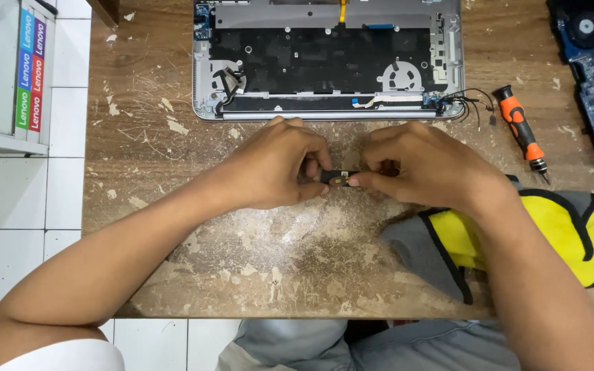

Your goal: Repairing a laptop component by manipulating wires and using a small screwdriver at a workbench.

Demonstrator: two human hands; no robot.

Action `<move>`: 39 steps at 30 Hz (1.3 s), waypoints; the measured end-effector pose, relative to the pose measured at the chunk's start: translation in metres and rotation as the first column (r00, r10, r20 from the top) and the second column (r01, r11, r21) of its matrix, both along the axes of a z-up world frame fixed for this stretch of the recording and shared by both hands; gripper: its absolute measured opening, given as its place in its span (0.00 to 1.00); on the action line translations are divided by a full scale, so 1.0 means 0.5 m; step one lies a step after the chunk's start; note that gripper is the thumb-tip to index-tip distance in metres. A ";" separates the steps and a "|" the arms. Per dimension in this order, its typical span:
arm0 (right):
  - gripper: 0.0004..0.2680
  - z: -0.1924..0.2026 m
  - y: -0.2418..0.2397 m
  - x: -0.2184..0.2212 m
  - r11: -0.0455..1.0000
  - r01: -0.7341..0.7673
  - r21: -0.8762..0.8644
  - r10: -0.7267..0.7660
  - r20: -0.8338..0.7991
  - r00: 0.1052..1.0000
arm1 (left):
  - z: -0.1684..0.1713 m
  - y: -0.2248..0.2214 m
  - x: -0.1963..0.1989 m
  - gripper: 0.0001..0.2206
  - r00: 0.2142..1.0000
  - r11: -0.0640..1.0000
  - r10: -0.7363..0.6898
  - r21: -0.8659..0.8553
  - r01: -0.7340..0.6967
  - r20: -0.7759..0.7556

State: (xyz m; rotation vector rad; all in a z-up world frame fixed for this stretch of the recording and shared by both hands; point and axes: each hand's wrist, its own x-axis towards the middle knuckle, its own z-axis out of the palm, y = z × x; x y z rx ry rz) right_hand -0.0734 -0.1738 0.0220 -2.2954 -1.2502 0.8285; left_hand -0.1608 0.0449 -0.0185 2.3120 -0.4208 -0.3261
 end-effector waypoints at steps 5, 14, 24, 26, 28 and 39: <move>0.10 0.009 0.003 -0.011 0.999 0.037 -0.025 -0.037 0.013 0.999 | -0.016 0.003 -0.001 0.08 1.000 1.000 -0.003 -0.023 0.003 -0.013; 0.08 -0.006 0.017 -0.023 0.994 -0.012 0.112 0.000 0.106 0.994 | 0.002 0.001 -0.003 0.06 0.999 0.999 0.003 -0.040 -0.005 -0.053; 0.08 -0.011 0.009 -0.018 0.980 -0.010 0.198 -0.013 0.115 0.993 | -0.005 0.010 -0.003 0.07 0.998 0.999 -0.003 -0.037 0.000 -0.067; 0.07 -0.009 0.005 -0.016 0.981 -0.023 0.194 -0.002 0.126 0.992 | -0.010 0.011 -0.002 0.09 0.999 0.999 -0.012 -0.042 0.011 -0.044; 0.07 -0.001 -0.002 -0.013 0.984 -0.016 0.179 -0.005 0.114 0.993 | -0.004 0.009 -0.003 0.09 0.999 0.999 -0.008 -0.038 0.006 -0.054; 0.06 -0.022 0.001 -0.015 0.970 -0.045 0.239 0.016 0.121 0.992 | -0.003 0.006 -0.002 0.08 0.999 1.000 -0.019 0.007 0.019 -0.049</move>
